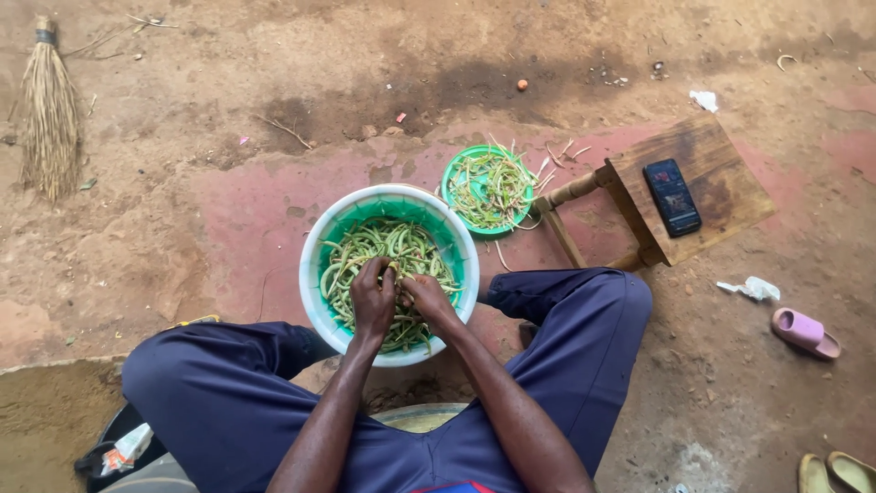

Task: The person sits cross-legged and uses both hands to snap the ends off green beans and remove the strings. The beans are taken from a white bowl, and the trimmed pieces are placed into a green bowl on the ground.

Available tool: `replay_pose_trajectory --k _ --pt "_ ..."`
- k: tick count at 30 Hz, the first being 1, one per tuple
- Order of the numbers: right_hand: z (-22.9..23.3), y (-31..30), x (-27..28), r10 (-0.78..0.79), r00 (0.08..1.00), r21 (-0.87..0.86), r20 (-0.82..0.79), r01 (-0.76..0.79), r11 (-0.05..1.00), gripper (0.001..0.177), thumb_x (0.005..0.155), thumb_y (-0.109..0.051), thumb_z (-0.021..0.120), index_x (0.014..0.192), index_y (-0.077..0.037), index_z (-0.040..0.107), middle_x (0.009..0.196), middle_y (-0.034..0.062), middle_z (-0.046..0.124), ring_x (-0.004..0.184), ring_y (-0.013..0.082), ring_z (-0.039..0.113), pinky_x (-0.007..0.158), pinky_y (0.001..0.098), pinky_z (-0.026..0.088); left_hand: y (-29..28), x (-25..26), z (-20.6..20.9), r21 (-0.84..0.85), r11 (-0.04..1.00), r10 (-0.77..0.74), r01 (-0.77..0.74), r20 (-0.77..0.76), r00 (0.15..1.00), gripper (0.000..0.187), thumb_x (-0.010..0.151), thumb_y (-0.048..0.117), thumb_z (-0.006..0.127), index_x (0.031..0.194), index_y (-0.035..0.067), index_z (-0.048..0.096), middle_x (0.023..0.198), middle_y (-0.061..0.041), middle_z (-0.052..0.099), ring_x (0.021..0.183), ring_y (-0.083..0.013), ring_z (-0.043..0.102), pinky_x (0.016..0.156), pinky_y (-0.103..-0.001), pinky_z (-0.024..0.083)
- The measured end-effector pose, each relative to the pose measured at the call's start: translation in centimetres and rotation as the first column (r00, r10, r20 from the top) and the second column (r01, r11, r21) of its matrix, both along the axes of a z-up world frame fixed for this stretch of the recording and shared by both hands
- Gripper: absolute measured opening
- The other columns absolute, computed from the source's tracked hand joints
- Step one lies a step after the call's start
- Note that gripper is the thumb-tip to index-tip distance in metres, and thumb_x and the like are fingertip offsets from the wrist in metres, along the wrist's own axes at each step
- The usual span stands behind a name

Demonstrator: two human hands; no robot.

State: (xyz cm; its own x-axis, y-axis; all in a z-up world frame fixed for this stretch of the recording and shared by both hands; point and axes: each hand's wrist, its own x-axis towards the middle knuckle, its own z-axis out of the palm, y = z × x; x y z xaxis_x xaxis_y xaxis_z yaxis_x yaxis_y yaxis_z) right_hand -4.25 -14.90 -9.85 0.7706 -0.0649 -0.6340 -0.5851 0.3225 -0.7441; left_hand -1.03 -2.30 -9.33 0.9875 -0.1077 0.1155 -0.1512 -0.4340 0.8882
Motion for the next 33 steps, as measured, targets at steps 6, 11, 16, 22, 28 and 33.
replay_pose_trajectory --k 6,11,16,22,28,33 --pt "4.4 0.2 0.2 -0.040 0.999 -0.058 0.026 0.041 0.997 0.009 0.086 -0.011 0.061 0.078 -0.007 0.065 0.056 0.0066 0.046 0.044 0.0081 0.034 0.040 0.0213 0.026 -0.7 -0.2 0.5 -0.025 1.000 -0.011 0.011 -0.019 1.000 0.011 0.103 0.004 0.061 0.105 0.011 0.070 0.086 -0.013 0.072 0.081 -0.0378 0.076 0.065 -0.049 0.064" --pt "1.8 0.1 -0.1 -0.072 0.997 0.012 -0.006 0.072 0.997 0.010 0.087 -0.015 0.062 0.081 -0.009 0.066 0.058 0.0046 0.047 0.043 0.0060 0.034 0.038 0.0198 0.027 -0.3 0.1 0.0 -0.044 0.999 -0.002 0.001 -0.025 1.000 0.010 0.104 0.006 0.061 0.104 0.012 0.069 0.085 -0.012 0.072 0.071 -0.0320 0.077 0.065 -0.049 0.064" --pt "1.6 -0.1 0.2 -0.065 0.998 0.026 -0.001 0.065 0.998 0.009 0.085 -0.014 0.064 0.080 -0.007 0.067 0.058 0.0049 0.047 0.043 0.0060 0.034 0.038 0.0204 0.027 -0.1 0.1 -0.1 -0.045 0.999 0.009 -0.010 -0.018 1.000 0.010 0.107 0.008 0.061 0.102 0.012 0.069 0.083 -0.010 0.072 0.069 -0.0301 0.077 0.064 -0.048 0.063" --pt "0.7 -0.2 0.2 -0.129 0.989 -0.013 0.073 0.130 0.991 0.008 0.081 -0.008 0.063 0.076 -0.004 0.067 0.055 0.0064 0.049 0.044 0.0074 0.040 0.039 0.0187 0.030 -0.5 -0.1 0.6 -0.019 1.000 0.006 -0.007 -0.026 1.000 0.009 0.108 0.015 0.064 0.102 0.015 0.070 0.081 -0.009 0.073 0.073 -0.0334 0.077 0.066 -0.050 0.063" --pt "0.6 -0.1 0.3 -0.135 0.981 -0.032 0.140 0.141 0.990 0.009 0.087 -0.010 0.062 0.081 -0.007 0.068 0.055 0.0080 0.053 0.042 0.0063 0.040 0.038 0.0198 0.033 -0.4 0.6 2.4 -0.130 0.991 0.017 -0.026 -0.067 0.998 0.013 0.110 0.015 0.062 0.100 0.012 0.069 0.079 -0.012 0.073 0.073 -0.0318 0.077 0.066 -0.047 0.064" --pt "3.4 -1.1 0.3 -0.153 0.933 -0.069 0.326 0.185 0.980 0.004 0.093 -0.008 0.070 0.090 -0.005 0.073 0.062 0.0120 0.065 0.038 0.0076 0.048 0.036 0.0222 0.039 0.9 2.0 4.2 -0.360 0.929 -0.025 -0.085 -0.290 0.957 0.012 0.107 0.011 0.061 0.107 0.007 0.072 0.091 -0.013 0.075 0.081 -0.0211 0.074 0.073 -0.039 0.064"
